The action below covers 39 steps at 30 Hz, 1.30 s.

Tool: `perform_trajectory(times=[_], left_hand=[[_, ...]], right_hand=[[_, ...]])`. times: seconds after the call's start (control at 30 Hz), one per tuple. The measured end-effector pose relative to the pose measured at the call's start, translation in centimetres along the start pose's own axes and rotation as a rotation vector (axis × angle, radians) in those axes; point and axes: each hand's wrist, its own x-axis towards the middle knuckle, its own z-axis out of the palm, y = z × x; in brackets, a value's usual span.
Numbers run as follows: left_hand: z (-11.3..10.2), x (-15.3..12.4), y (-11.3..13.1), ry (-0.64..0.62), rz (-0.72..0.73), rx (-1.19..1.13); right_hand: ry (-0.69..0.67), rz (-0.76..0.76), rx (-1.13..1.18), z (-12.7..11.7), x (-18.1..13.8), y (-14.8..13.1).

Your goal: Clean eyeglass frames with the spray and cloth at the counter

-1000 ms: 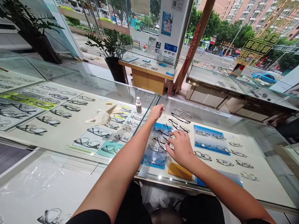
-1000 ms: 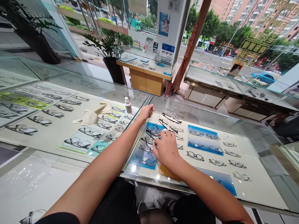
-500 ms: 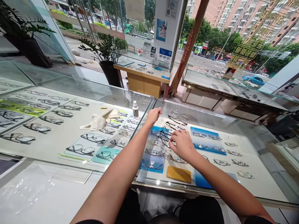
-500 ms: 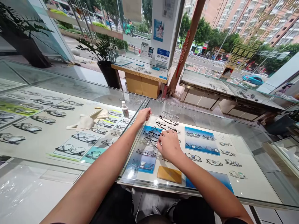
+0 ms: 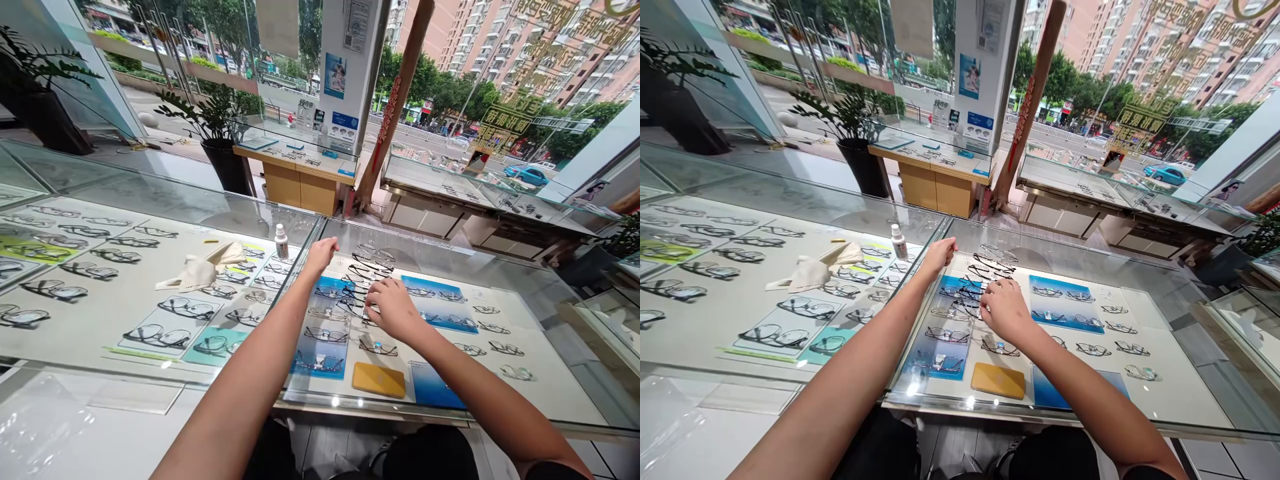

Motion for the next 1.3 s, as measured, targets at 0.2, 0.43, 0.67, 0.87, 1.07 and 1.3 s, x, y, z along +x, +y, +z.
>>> perform_trajectory(times=[0.2,0.43,0.67,0.87,1.07,1.3], left_hand=[[0.1,-0.1,0.1,0.0,0.005,0.008],[0.2,-0.1,0.0,0.008,0.016,0.026],[0.1,-0.1,-0.1,0.004,0.026,0.04],[0.1,0.0,-0.1,-0.005,0.026,0.045],[0.1,0.0,-0.1,-0.013,0.026,0.05],[0.0,0.1,-0.5,-0.008,0.035,0.054]], right_hand=[[-0.045,-0.014,-0.027,0.0,0.4,1.0],[-0.085,0.015,-0.026,-0.4,1.0,1.7],[-0.031,-0.04,0.008,0.0,0.5,1.5],[0.097,0.079,0.044,-0.6,2.0,3.3],[-0.042,0.145,0.044,-0.5,5.7,5.1],[-0.048,0.142,-0.02,0.3,6.5,4.8]])
